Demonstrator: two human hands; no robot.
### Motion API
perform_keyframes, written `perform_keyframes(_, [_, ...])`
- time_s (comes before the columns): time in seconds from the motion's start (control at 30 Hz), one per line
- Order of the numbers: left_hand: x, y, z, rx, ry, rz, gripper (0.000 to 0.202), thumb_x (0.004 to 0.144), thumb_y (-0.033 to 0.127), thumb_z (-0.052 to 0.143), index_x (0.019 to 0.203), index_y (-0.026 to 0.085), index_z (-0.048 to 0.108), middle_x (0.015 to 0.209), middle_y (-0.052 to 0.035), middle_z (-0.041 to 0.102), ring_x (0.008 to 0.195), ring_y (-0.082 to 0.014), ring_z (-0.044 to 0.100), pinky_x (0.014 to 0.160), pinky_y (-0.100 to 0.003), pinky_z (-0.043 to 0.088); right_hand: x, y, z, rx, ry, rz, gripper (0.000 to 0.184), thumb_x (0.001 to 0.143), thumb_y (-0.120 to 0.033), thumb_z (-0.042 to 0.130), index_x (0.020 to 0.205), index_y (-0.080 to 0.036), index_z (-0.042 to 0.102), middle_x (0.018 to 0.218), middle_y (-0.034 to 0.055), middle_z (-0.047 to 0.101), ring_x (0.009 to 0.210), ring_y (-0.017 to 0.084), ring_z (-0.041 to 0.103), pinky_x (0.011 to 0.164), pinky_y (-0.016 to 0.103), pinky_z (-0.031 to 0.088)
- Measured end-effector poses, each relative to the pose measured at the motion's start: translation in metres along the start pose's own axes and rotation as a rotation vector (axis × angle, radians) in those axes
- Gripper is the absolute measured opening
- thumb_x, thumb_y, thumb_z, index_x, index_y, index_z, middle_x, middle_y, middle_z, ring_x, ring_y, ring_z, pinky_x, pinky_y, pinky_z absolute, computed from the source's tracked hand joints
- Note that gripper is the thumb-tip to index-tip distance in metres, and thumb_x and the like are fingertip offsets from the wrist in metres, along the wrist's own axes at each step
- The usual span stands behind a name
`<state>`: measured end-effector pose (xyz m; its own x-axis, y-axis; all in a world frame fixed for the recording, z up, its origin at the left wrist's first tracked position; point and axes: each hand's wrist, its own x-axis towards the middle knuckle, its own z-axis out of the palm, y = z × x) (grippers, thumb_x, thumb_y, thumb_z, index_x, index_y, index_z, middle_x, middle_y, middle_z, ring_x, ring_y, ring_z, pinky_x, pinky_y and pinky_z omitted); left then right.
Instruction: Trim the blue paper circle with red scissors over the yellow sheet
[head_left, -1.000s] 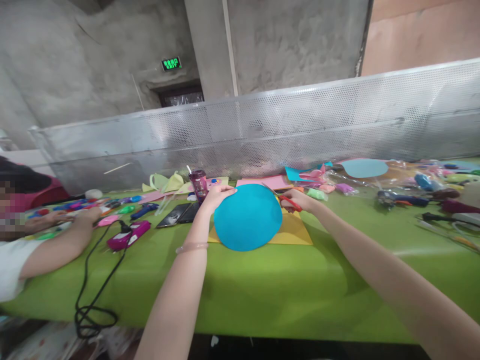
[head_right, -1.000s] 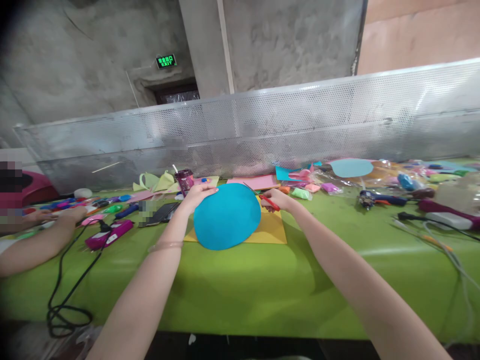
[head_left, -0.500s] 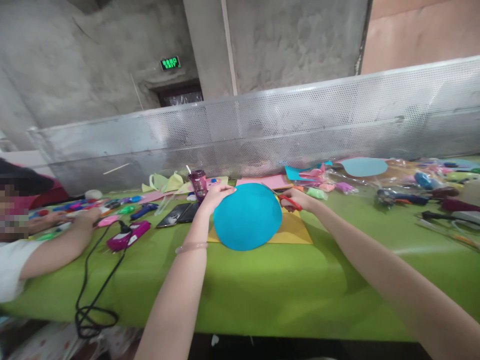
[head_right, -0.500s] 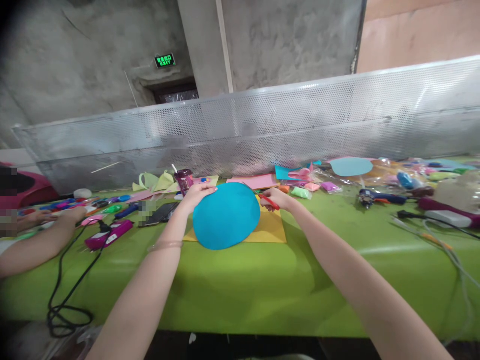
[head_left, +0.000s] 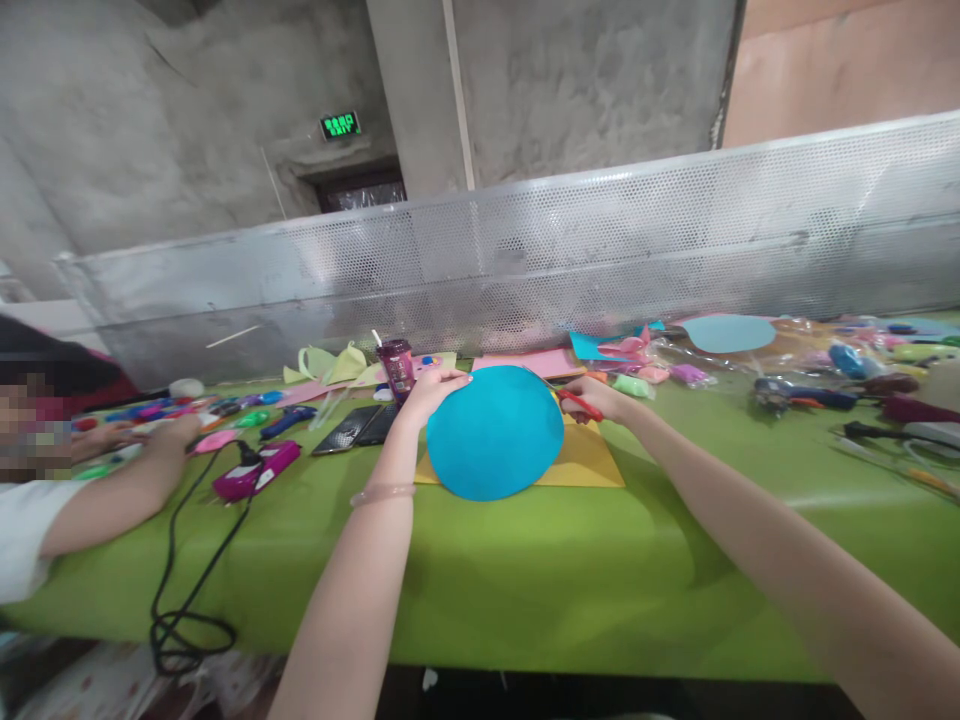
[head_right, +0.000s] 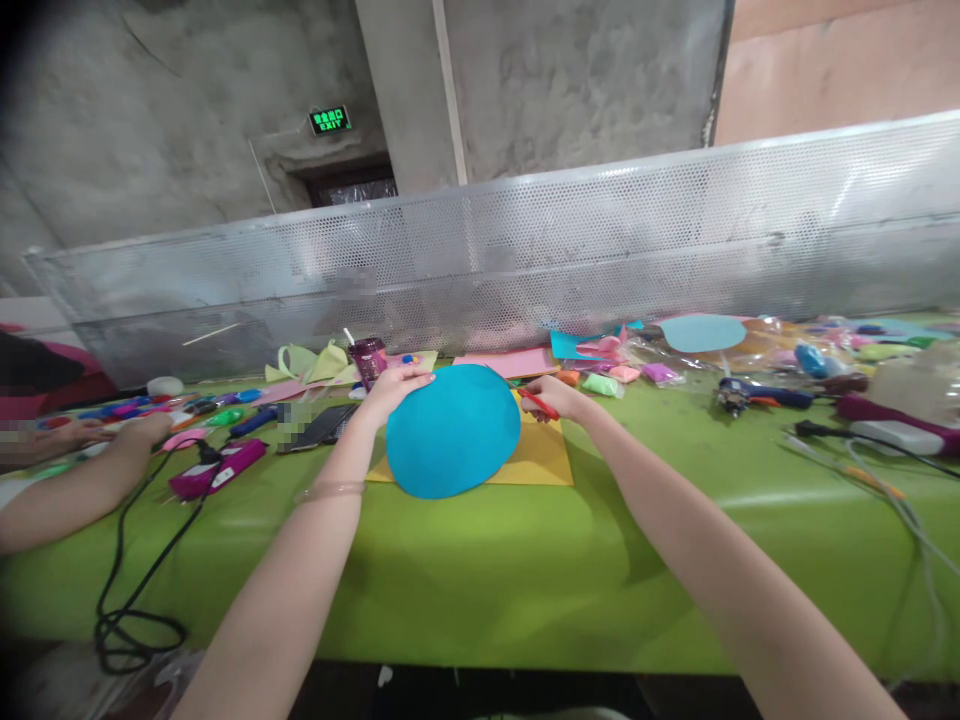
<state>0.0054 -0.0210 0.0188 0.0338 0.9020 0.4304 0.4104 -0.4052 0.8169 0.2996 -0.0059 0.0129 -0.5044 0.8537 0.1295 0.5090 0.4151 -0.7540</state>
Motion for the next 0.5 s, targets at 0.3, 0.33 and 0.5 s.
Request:
perform_keyframes(0.3, [0.0010, -0.0013, -0.0009, 0.035, -0.004, -0.010, 0.030, 0.064, 0.041, 0.065, 0.084, 0.019, 0.068, 0.088, -0.0040, 0.068, 0.085, -0.0202, 0.059, 0.078, -0.032, 0.043, 0.0010, 0.0023, 0.0004, -0.032, -0.010, -0.011, 0.006, 0.062, -0.021, 0.051, 0.060, -0.015, 0.050, 0.049, -0.0006, 0.050, 0.044, 0.009, 0.048, 0.041, 0.019, 0.038])
perform_keyframes(0.33, [0.0010, -0.0013, -0.0010, 0.039, -0.005, -0.010, 0.031, 0.064, 0.042, 0.065, 0.084, 0.019, 0.068, 0.088, -0.0041, 0.068, 0.085, -0.0202, 0.059, 0.078, -0.032, 0.043, 0.0010, 0.0025, 0.0004, -0.035, -0.012, -0.016, 0.007, 0.062, -0.021, 0.050, 0.058, -0.015, 0.049, 0.049, -0.0008, 0.050, 0.044, 0.009, 0.048, 0.041, 0.019, 0.037])
perform_keyframes(0.5, [0.0008, -0.0011, -0.0007, 0.025, -0.016, 0.000, 0.031, 0.064, 0.041, 0.065, 0.085, 0.018, 0.068, 0.088, -0.0042, 0.067, 0.085, -0.0202, 0.059, 0.077, -0.031, 0.043, 0.0007, 0.0027, 0.0005, -0.029, -0.012, -0.021, 0.007, 0.062, -0.022, 0.051, 0.059, -0.016, 0.049, 0.048, -0.0018, 0.049, 0.044, 0.009, 0.047, 0.040, 0.019, 0.037])
